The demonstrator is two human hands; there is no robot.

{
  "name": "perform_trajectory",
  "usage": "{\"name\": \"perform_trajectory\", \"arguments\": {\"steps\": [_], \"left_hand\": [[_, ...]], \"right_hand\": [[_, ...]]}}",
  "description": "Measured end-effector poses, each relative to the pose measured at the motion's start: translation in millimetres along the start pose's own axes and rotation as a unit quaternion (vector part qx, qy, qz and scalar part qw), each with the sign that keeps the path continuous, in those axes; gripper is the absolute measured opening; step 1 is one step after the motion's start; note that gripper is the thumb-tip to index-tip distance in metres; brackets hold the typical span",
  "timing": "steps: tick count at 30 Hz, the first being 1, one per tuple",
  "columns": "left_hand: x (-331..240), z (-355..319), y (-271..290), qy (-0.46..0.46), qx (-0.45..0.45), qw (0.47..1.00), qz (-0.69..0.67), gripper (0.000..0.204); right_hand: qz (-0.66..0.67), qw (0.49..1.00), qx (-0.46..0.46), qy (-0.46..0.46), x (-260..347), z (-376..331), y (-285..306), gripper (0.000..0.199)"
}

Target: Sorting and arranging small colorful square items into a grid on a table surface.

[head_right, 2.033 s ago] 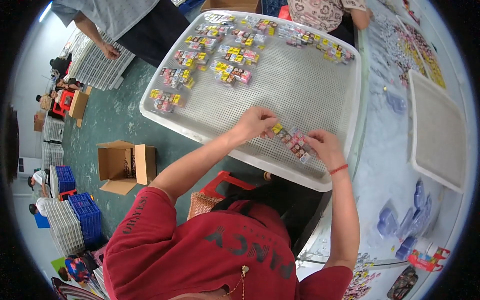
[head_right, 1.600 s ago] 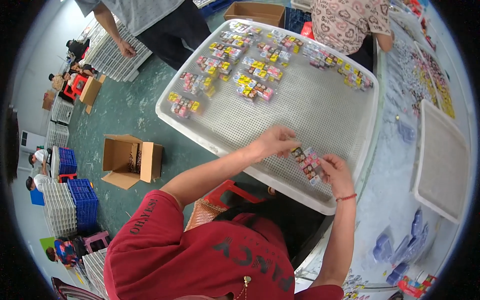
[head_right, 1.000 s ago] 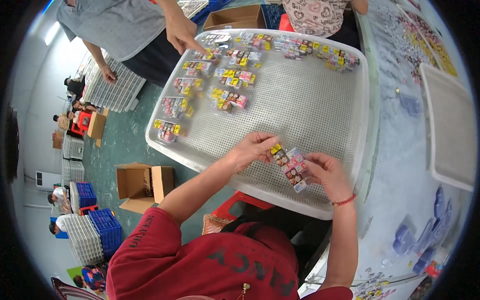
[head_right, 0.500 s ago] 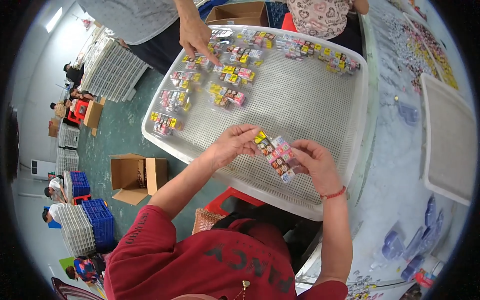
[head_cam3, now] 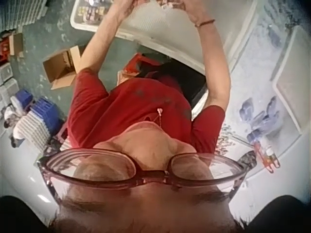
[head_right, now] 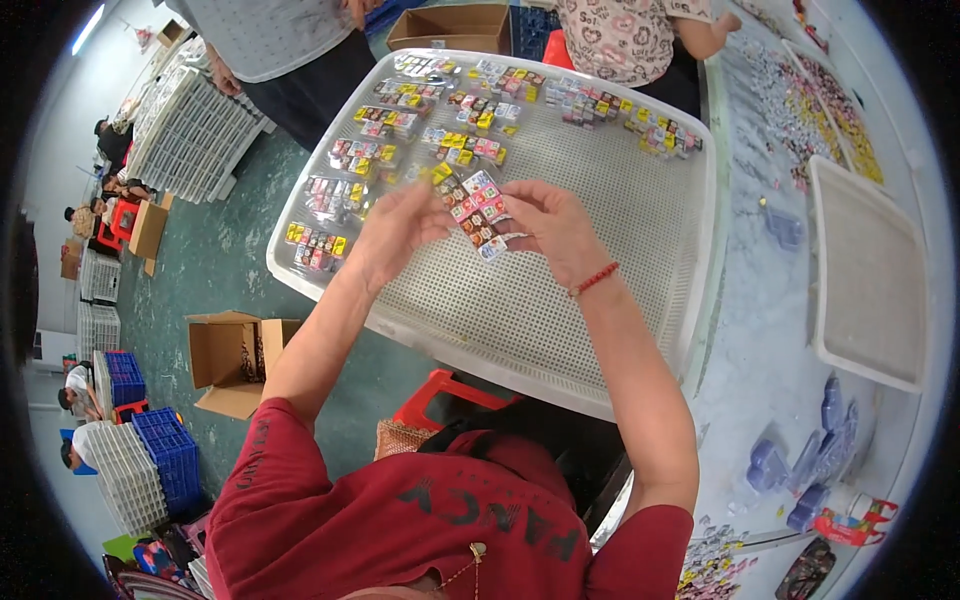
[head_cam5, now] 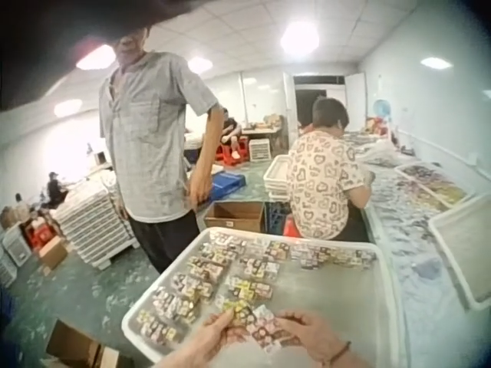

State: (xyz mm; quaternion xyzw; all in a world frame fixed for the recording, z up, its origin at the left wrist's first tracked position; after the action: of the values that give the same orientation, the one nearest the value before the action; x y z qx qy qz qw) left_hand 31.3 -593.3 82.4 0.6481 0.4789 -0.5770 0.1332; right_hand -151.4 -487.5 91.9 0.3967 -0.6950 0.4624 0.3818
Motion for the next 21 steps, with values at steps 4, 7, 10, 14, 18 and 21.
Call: {"name": "perform_trajectory", "arguments": {"steps": [4,7,10,14,18,21], "left_hand": [[-15,11,10,0.002,0.026,0.999,0.035,0.025],[-21,38,30,0.017,0.031,0.998,0.052,0.024],[-34,60,37,0.006,-0.007,0.997,0.074,0.025],[-52,87,17,-0.010,0.033,0.999,0.039,0.026],[-67,87,10,-0.015,0.054,0.995,0.077,0.025],[-83,100,15,0.005,0.081,0.994,0.067,0.022]], "right_hand": [[0.005,1.000,-0.011,-0.011,1,20,-3,0.021],[-0.024,1.000,-0.013,-0.010,7,39,-5,0.021],[0.003,0.999,0.011,-0.037,15,53,-8,0.021],[0.033,0.999,-0.004,-0.009,20,62,-13,0.018],[0.021,0.999,-0.006,0.027,41,77,-7,0.018],[0.002,1.000,-0.007,0.025,67,88,-1,0.019]]}}
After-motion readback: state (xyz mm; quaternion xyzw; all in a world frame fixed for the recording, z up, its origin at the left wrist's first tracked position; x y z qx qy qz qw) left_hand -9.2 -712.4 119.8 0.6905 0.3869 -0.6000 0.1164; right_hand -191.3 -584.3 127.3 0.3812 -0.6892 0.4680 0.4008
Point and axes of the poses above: each hand's wrist, its own z-axis towards the middle knuckle, its own y-axis out of the back of the hand, x = y × z, the point moved 1 cm from there along z, towards the middle knuckle, and after that the axes turned 1 degree about z, right-handed, at the moved point
